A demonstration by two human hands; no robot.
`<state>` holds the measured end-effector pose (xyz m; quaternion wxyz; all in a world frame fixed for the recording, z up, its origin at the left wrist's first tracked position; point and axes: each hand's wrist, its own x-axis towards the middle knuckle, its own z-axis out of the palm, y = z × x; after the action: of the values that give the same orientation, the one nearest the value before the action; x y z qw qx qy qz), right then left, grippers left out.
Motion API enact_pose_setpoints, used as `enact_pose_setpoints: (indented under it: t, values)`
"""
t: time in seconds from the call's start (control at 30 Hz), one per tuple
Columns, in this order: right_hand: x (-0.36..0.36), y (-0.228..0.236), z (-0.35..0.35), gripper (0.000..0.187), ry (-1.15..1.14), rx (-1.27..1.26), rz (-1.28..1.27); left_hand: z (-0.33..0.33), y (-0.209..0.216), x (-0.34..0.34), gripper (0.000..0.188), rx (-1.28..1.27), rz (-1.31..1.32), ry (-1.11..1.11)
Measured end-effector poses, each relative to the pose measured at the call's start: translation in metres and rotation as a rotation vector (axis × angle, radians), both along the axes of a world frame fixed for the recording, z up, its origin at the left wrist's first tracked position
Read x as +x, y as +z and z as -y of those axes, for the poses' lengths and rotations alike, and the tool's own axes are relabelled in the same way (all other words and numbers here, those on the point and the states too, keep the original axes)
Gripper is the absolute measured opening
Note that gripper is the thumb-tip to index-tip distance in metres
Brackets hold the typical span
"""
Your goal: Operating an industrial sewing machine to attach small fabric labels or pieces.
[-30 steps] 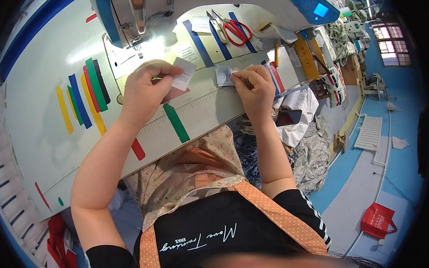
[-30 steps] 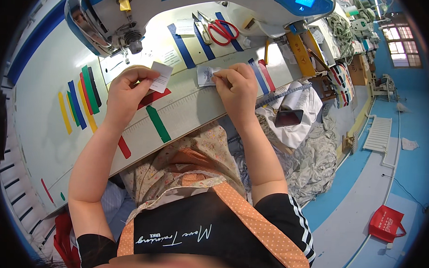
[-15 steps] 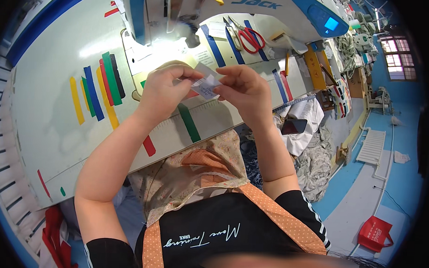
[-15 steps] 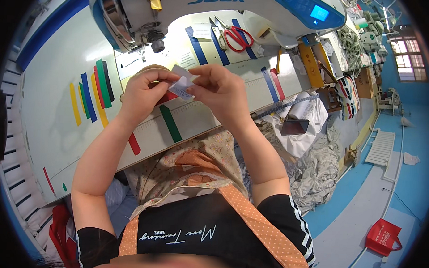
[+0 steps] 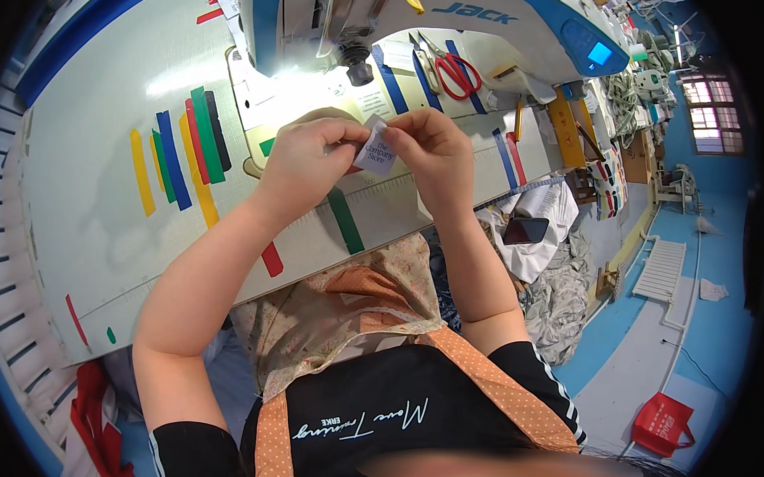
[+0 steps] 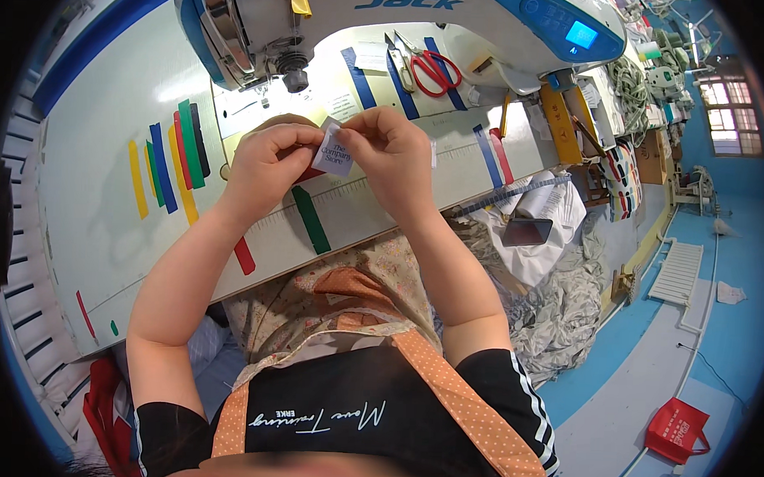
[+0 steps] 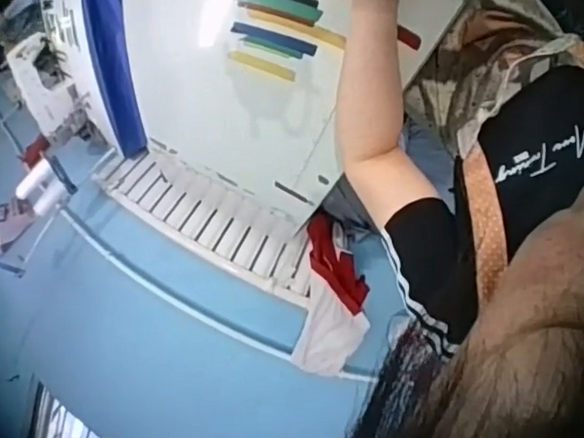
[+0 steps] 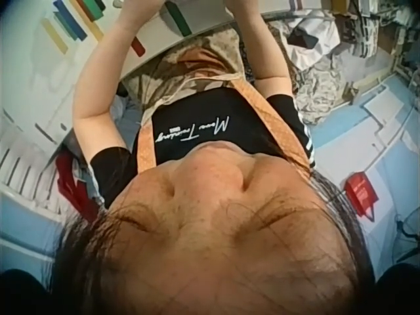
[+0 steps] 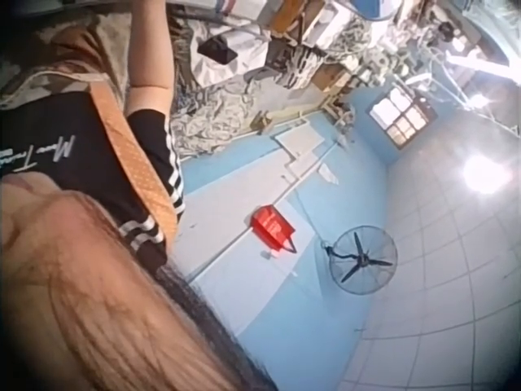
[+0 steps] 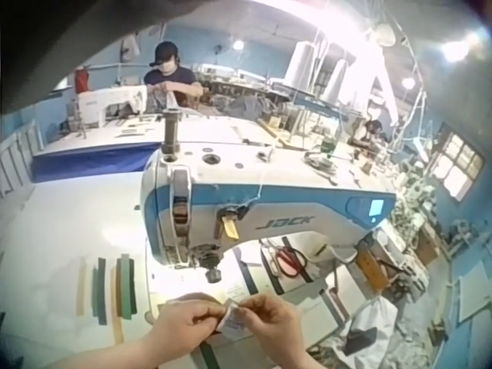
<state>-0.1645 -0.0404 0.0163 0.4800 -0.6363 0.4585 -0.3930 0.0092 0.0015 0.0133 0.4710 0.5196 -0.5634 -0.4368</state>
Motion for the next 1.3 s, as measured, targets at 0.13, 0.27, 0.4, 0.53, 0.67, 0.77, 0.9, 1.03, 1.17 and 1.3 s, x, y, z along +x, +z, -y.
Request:
enact_pose_setpoints:
  t: [0.13, 0.27, 0.4, 0.53, 0.67, 0.77, 0.9, 1.03, 1.17, 1.3]
  values:
    - [0.005, 0.002, -0.004, 0.006, -0.050, -0.026, 0.004, 0.000, -0.004, 0.000, 0.019, -0.060, 0.002, 0.013]
    - [0.006, -0.003, -0.005, 0.006, -0.094, -0.043, 0.032, 0.000, -0.007, -0.002, 0.018, -0.078, -0.029, 0.017]
    - [0.009, -0.006, -0.007, 0.005, -0.112, -0.079, 0.060, 0.001, -0.010, -0.003, 0.018, 0.015, -0.059, 0.029]
    - [0.010, -0.007, -0.008, 0.006, -0.119, -0.079, 0.089, 0.001, -0.015, -0.004, 0.017, 0.039, -0.021, 0.070]
    - [0.010, -0.008, -0.009, 0.006, -0.126, -0.048, 0.111, 0.000, -0.013, -0.004, 0.017, 0.110, -0.091, 0.083]
    - [0.011, -0.009, -0.009, 0.006, -0.133, -0.066, 0.112, 0.000, -0.010, -0.004, 0.016, 0.155, -0.094, 0.091]
    - [0.011, -0.011, -0.006, 0.007, -0.114, -0.082, 0.144, 0.000, -0.009, -0.005, 0.017, 0.176, -0.152, 0.106]
    - [0.008, -0.009, -0.002, 0.009, -0.031, -0.132, 0.115, 0.001, -0.009, -0.003, 0.016, 0.201, -0.260, 0.133]
    - [0.005, -0.004, 0.005, 0.010, 0.102, -0.131, -0.029, 0.002, -0.004, 0.007, 0.015, -0.028, -0.088, 0.083]
    - [0.016, 0.002, 0.001, 0.009, 0.116, -0.021, -0.036, 0.001, 0.002, 0.019, 0.016, 0.008, 0.030, 0.053]
